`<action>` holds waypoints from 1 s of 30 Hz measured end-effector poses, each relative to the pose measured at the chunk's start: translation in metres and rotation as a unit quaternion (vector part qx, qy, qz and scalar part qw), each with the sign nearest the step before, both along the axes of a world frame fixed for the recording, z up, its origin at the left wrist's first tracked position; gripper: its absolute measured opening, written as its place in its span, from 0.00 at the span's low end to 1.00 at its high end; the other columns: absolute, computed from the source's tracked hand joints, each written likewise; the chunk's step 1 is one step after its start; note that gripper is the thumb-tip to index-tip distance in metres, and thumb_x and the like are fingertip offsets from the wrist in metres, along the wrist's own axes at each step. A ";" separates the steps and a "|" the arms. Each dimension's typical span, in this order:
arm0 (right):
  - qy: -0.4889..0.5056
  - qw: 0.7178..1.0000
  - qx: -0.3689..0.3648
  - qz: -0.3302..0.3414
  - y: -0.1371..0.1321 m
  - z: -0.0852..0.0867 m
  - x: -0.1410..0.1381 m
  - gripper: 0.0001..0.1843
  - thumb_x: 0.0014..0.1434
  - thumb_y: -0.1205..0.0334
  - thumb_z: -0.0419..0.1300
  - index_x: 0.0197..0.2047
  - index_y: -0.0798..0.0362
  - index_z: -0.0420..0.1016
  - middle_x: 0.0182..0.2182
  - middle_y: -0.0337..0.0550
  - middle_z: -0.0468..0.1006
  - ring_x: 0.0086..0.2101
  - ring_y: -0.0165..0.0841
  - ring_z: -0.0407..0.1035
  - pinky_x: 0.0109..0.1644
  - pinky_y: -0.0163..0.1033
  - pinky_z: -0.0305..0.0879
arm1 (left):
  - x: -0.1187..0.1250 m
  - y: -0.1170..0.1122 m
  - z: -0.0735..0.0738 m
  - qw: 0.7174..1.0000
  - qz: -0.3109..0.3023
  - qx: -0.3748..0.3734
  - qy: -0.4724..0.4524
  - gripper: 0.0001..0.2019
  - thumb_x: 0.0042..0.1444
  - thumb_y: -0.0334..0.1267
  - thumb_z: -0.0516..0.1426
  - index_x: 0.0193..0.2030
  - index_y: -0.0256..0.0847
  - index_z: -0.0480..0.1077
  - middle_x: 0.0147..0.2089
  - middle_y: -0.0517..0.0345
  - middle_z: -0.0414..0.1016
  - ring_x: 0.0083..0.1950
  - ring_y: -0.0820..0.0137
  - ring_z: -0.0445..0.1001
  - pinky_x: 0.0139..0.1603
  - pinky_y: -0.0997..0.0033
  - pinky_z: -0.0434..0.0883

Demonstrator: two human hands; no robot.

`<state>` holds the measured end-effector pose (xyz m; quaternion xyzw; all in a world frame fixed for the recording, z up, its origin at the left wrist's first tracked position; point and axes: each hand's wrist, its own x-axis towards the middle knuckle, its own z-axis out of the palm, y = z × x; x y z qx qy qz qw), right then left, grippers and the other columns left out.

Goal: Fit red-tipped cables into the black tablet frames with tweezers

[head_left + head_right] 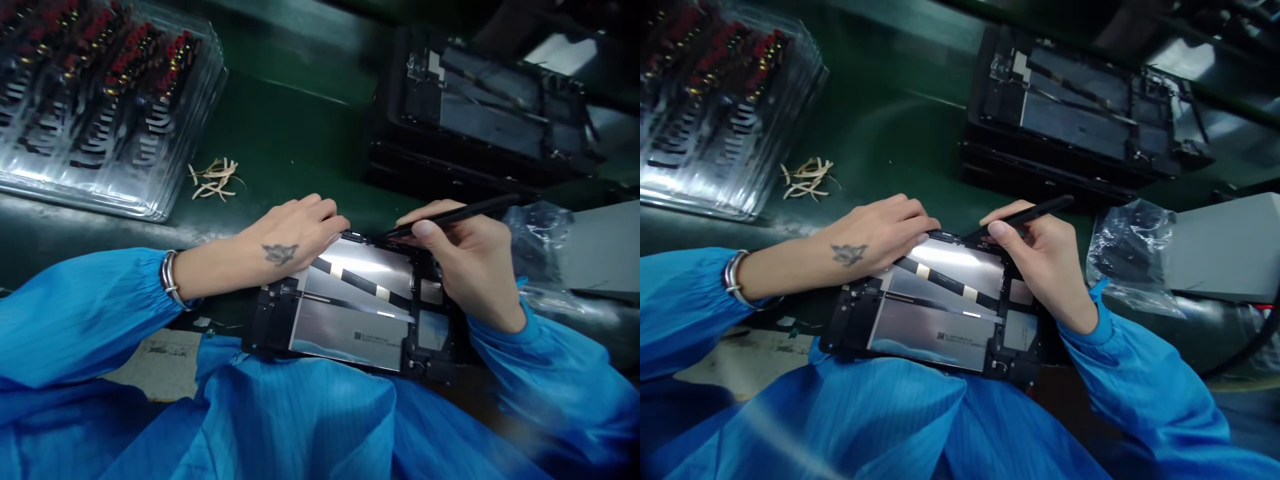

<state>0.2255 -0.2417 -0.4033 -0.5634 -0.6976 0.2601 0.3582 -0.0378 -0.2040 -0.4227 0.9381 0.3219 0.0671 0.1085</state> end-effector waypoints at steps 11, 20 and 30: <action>0.022 1.000 -0.016 0.014 -0.001 0.006 -0.007 0.10 0.69 0.54 0.64 0.42 0.52 0.81 0.38 0.40 0.82 0.37 0.31 0.79 0.42 0.35 0.75 | -0.002 -0.001 -0.004 1.000 -0.007 0.025 -0.002 0.16 0.74 0.32 0.46 0.60 0.36 0.70 0.53 0.47 0.73 0.51 0.61 0.70 0.45 0.64 0.69; -0.005 0.999 0.022 0.026 0.000 0.006 -0.006 0.10 0.67 0.52 0.65 0.39 0.48 0.82 0.36 0.41 0.82 0.35 0.33 0.78 0.34 0.35 0.72 | -0.001 -0.003 0.009 1.000 0.002 -0.007 0.022 0.16 0.74 0.32 0.47 0.61 0.35 0.70 0.52 0.48 0.72 0.49 0.61 0.70 0.47 0.62 0.70; 0.036 0.999 -0.006 0.004 0.000 0.005 -0.008 0.12 0.67 0.50 0.65 0.40 0.49 0.81 0.36 0.41 0.81 0.35 0.32 0.79 0.38 0.36 0.77 | -0.002 0.000 -0.001 1.000 -0.003 0.005 0.002 0.15 0.75 0.34 0.47 0.60 0.36 0.71 0.53 0.48 0.73 0.53 0.59 0.72 0.49 0.62 0.72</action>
